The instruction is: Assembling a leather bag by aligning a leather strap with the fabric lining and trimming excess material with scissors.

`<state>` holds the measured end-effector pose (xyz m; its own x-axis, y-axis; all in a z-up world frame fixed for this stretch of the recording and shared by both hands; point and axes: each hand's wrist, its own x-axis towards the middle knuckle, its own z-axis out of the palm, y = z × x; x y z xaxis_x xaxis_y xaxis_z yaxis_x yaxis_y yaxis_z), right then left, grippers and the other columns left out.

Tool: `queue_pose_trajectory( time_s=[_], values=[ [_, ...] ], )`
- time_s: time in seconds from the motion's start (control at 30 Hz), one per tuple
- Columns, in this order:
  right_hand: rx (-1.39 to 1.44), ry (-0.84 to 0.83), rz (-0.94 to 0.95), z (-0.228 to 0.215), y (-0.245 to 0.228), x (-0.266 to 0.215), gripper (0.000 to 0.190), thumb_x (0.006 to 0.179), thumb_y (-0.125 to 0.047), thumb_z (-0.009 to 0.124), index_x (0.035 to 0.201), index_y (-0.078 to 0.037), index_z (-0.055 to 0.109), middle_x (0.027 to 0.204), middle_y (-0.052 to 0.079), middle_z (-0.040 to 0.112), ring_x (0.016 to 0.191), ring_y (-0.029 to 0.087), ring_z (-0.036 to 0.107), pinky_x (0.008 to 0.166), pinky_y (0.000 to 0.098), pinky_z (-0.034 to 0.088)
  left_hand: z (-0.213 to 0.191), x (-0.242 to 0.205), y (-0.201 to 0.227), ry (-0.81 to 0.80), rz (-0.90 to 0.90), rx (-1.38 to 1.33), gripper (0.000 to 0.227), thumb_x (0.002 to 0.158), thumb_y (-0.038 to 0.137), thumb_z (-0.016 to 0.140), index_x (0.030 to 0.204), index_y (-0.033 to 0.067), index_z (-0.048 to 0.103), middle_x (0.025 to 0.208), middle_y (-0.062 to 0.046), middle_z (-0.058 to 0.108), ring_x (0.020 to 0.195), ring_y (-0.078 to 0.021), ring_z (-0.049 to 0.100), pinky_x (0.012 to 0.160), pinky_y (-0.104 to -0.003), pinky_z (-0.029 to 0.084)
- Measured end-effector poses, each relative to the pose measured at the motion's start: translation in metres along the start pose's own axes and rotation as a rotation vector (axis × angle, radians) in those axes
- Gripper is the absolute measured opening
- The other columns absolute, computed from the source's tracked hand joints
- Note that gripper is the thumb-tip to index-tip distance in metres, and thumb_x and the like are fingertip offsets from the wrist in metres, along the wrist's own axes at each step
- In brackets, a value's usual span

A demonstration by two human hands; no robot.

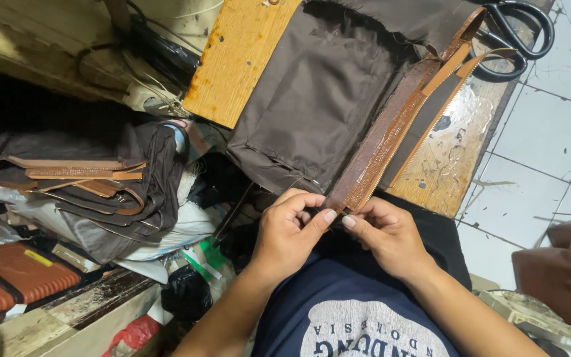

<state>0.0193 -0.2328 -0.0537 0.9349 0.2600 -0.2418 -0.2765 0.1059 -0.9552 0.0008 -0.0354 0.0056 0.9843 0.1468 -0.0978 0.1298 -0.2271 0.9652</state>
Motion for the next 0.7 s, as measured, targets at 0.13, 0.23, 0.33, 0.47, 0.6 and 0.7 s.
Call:
queue_pose_trajectory(
  time_s=[0.13, 0.23, 0.33, 0.47, 0.6, 0.7],
  values=[
    [0.015, -0.006, -0.040, 0.006, -0.006, 0.003, 0.007, 0.087, -0.003, 0.078, 0.090, 0.003, 0.074, 0.064, 0.010, 0.067, 0.049, 0.010, 0.056, 0.044, 0.0220, 0.050, -0.001, 0.001, 0.002, -0.007, 0.013, 0.003, 0.019, 0.085, 0.019, 0.082, 0.098, 0.0042, 0.079, 0.089, -0.010, 0.074, 0.060, -0.0149, 0.065, 0.048, -0.024, 0.049],
    [0.008, -0.015, -0.045, 0.012, -0.019, 0.002, 0.006, 0.091, -0.004, 0.075, 0.090, 0.003, 0.076, 0.065, 0.006, 0.065, 0.057, 0.008, 0.053, 0.050, 0.0226, 0.050, -0.001, 0.001, 0.004, 0.002, 0.015, -0.008, 0.018, 0.086, 0.017, 0.081, 0.098, 0.0039, 0.079, 0.088, -0.010, 0.073, 0.061, -0.0153, 0.065, 0.048, -0.024, 0.050],
    [0.009, -0.034, -0.051, 0.014, -0.020, 0.000, 0.013, 0.095, -0.007, 0.072, 0.087, 0.003, 0.076, 0.063, 0.007, 0.064, 0.058, 0.010, 0.053, 0.051, 0.0240, 0.050, -0.002, 0.001, 0.004, -0.003, 0.029, 0.006, 0.018, 0.086, 0.017, 0.081, 0.098, 0.0031, 0.079, 0.088, -0.011, 0.073, 0.060, -0.0161, 0.065, 0.047, -0.025, 0.049],
    [-0.038, -0.006, -0.074, 0.008, -0.011, 0.001, 0.008, 0.092, -0.004, 0.075, 0.089, 0.003, 0.075, 0.063, 0.008, 0.066, 0.060, 0.010, 0.056, 0.055, 0.0247, 0.052, -0.002, 0.002, 0.002, -0.002, 0.036, 0.025, 0.020, 0.086, 0.018, 0.081, 0.099, 0.0026, 0.079, 0.089, -0.011, 0.073, 0.061, -0.0169, 0.066, 0.048, -0.026, 0.050],
    [-0.070, 0.011, -0.098, 0.014, -0.018, 0.001, 0.006, 0.089, -0.003, 0.078, 0.092, 0.001, 0.075, 0.066, 0.007, 0.067, 0.063, 0.008, 0.054, 0.058, 0.0246, 0.050, -0.002, 0.002, 0.000, -0.001, 0.054, 0.049, 0.021, 0.086, 0.018, 0.081, 0.099, 0.0028, 0.079, 0.089, -0.011, 0.074, 0.062, -0.0182, 0.067, 0.048, -0.027, 0.051],
    [-0.073, -0.002, -0.096, 0.015, -0.021, 0.003, 0.004, 0.090, -0.004, 0.076, 0.091, 0.000, 0.076, 0.066, 0.005, 0.065, 0.065, 0.009, 0.053, 0.059, 0.0251, 0.049, -0.003, 0.002, 0.003, 0.002, 0.059, 0.054, 0.020, 0.086, 0.017, 0.081, 0.099, 0.0021, 0.078, 0.089, -0.012, 0.074, 0.062, -0.0185, 0.067, 0.048, -0.027, 0.051]
  ],
)
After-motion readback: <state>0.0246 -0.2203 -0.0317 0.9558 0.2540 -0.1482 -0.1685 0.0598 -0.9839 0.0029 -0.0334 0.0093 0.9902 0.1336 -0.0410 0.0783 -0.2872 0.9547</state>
